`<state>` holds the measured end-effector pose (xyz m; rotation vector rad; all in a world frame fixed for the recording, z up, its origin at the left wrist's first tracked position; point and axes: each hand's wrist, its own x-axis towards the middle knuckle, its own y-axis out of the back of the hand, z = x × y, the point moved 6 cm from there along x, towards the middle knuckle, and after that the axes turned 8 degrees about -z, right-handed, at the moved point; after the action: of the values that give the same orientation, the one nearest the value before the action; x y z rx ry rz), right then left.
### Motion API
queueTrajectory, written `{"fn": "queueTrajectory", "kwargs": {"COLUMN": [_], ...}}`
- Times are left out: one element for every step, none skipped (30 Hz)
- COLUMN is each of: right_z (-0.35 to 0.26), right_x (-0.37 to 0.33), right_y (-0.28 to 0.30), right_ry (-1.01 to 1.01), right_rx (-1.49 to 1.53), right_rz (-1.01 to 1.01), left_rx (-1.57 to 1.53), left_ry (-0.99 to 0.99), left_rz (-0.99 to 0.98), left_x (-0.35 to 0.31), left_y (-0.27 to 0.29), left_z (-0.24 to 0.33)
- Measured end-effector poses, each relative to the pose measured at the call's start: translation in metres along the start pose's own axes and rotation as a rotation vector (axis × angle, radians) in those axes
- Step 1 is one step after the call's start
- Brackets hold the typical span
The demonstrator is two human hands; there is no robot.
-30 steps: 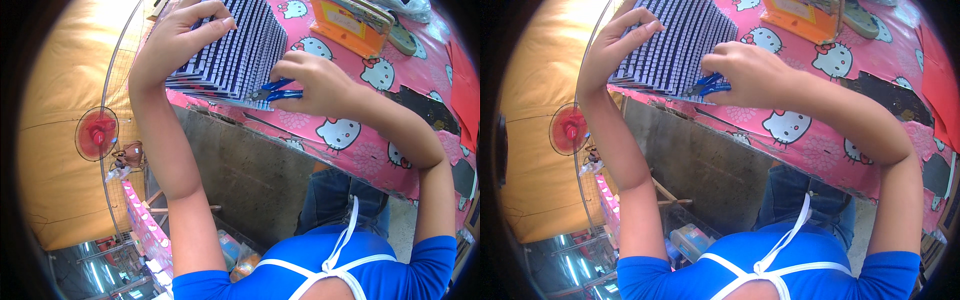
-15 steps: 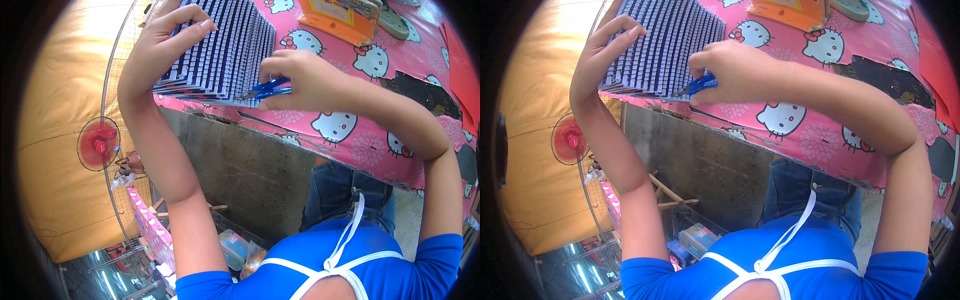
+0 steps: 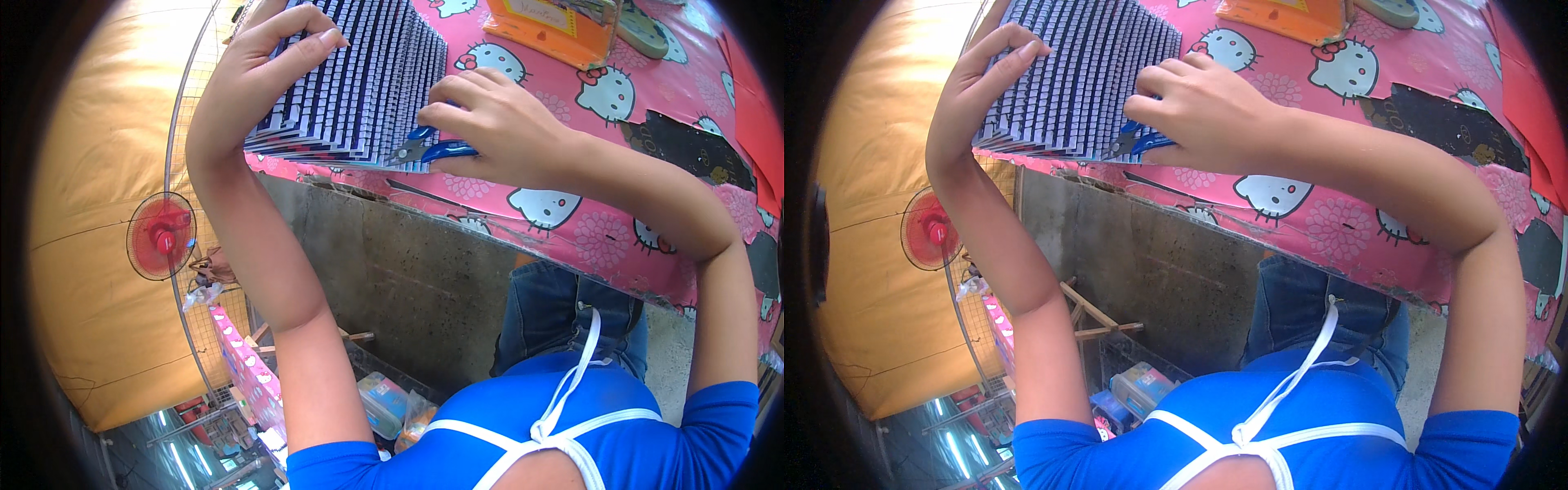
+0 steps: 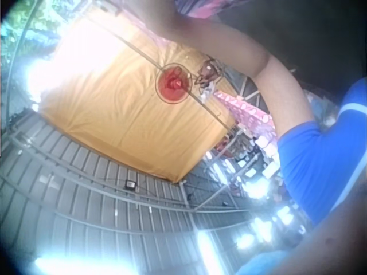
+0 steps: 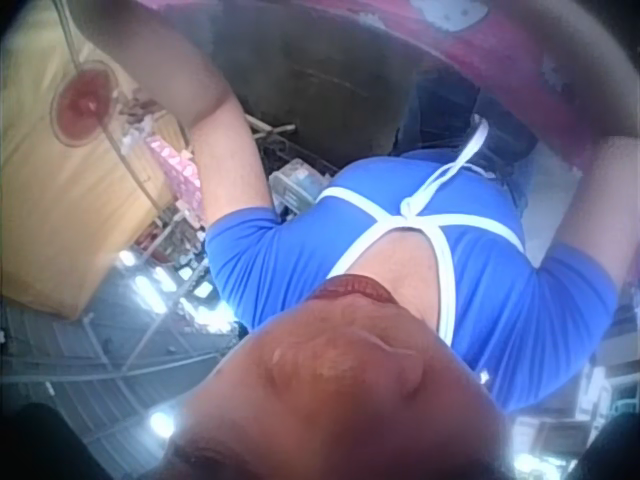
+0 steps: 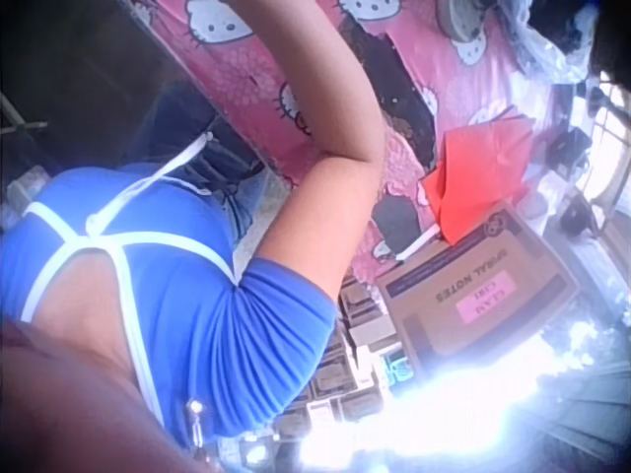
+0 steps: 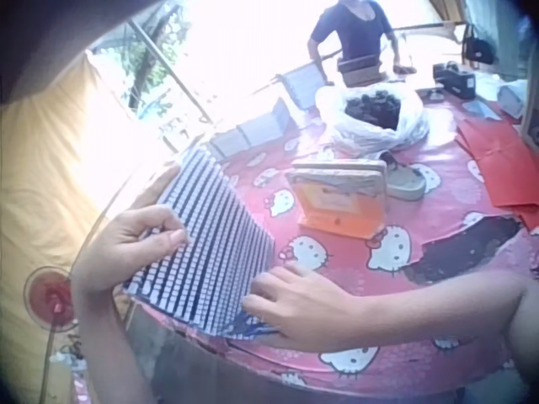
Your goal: The person assembles spiral notebooks by inserting plastic coils into the punched edges, trimming the excess coil with nippers, and stacking the finished products.
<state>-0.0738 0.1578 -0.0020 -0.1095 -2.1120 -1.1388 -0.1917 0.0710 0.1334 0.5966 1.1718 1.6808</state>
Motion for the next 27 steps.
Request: {"fn": "queueTrajectory", "kwargs": {"right_z": [0.002, 0.005, 0.013, 0.023, 0.028, 0.032, 0.032, 0.029, 0.025, 0.024, 0.026, 0.024, 0.017, 0.012, 0.008, 0.005, 0.0, 0.004, 0.008, 0.01, 0.021, 0.027, 0.035, 0.035, 0.029, 0.025, 0.02], "right_x": [0.003, 0.004, 0.007, 0.012, 0.014, 0.014, 0.011, 0.006, -0.001, -0.002, 0.004, 0.004, 0.003, -0.001, -0.001, -0.001, -0.001, 0.0, 0.003, 0.006, 0.007, 0.008, 0.002, -0.012, -0.013, -0.015, -0.017], "right_y": [-0.005, -0.009, -0.014, -0.017, -0.017, -0.023, -0.022, -0.021, -0.024, -0.024, -0.019, -0.017, -0.011, -0.005, -0.004, -0.003, -0.001, -0.007, -0.012, -0.017, -0.026, -0.031, -0.032, -0.031, -0.033, -0.038, -0.041], "right_ry": [-0.038, -0.077, -0.138, -0.195, -0.257, -0.455, -0.602, -0.752, -0.903, -0.916, -0.712, -0.509, -0.306, -0.225, -0.136, -0.046, 0.045, 0.009, -0.028, -0.064, -0.247, -0.431, -0.64, -0.941, -0.953, -0.965, -0.978], "right_rx": [0.06, 0.12, 0.261, 0.405, 0.543, 0.695, 0.833, 0.969, 1.105, 1.016, 0.796, 0.577, 0.358, 0.226, 0.121, 0.018, -0.085, -0.02, 0.047, 0.115, 0.351, 0.589, 0.808, 1.104, 1.205, 1.305, 1.404], "right_rz": [-0.046, -0.092, -0.196, -0.301, -0.406, -0.565, -0.619, -0.67, -0.718, -0.708, -0.584, -0.46, -0.333, -0.222, -0.143, -0.063, 0.017, -0.048, -0.113, -0.178, -0.326, -0.476, -0.615, -0.574, -0.585, -0.594, -0.603], "left_rx": [-0.011, -0.021, -0.031, 0.007, 0.045, 0.082, 0.073, 0.065, 0.056, 0.04, 0.025, 0.009, 0.012, 0.016, 0.019, 0.026, 0.032, 0.039, 0.037, 0.036, 0.035, 0.026, 0.006, -0.015, 0.009, 0.033, 0.055], "left_ry": [0.015, 0.03, 0.045, 0.01, -0.031, -0.073, -0.057, -0.041, -0.025, -0.008, 0.009, 0.027, 0.018, 0.009, 0.001, -0.014, -0.028, -0.041, -0.01, 0.022, 0.054, 0.044, 0.005, -0.036, -0.044, -0.054, -0.066], "left_rz": [0.0, 0.0, 0.0, 0.012, 0.024, 0.036, 0.034, 0.031, 0.028, 0.018, 0.008, -0.003, 0.008, 0.018, 0.029, 0.03, 0.031, 0.033, 0.019, 0.005, -0.009, 0.001, 0.009, 0.016, 0.025, 0.033, 0.041], "left_x": [0.0, 0.0, -0.001, -0.001, 0.0, 0.001, 0.0, -0.001, -0.002, -0.001, -0.001, -0.001, -0.001, -0.001, -0.001, -0.001, -0.002, -0.002, -0.002, -0.003, -0.004, -0.005, 0.003, 0.011, 0.006, 0.002, -0.002], "left_y": [0.0, 0.0, -0.001, 0.0, 0.0, 0.001, 0.0, 0.0, 0.0, 0.0, 0.0, 0.0, 0.0, 0.0, 0.0, 0.0, 0.0, 0.0, 0.001, 0.004, 0.005, 0.004, -0.002, -0.006, -0.004, -0.002, 0.0], "left_z": [-0.001, -0.003, -0.004, -0.001, 0.003, 0.007, 0.005, 0.003, 0.001, 0.0, -0.002, -0.003, -0.002, 0.0, 0.001, 0.003, 0.004, 0.006, 0.003, -0.002, -0.005, -0.004, -0.004, -0.006, 0.0, 0.004, 0.008]}}
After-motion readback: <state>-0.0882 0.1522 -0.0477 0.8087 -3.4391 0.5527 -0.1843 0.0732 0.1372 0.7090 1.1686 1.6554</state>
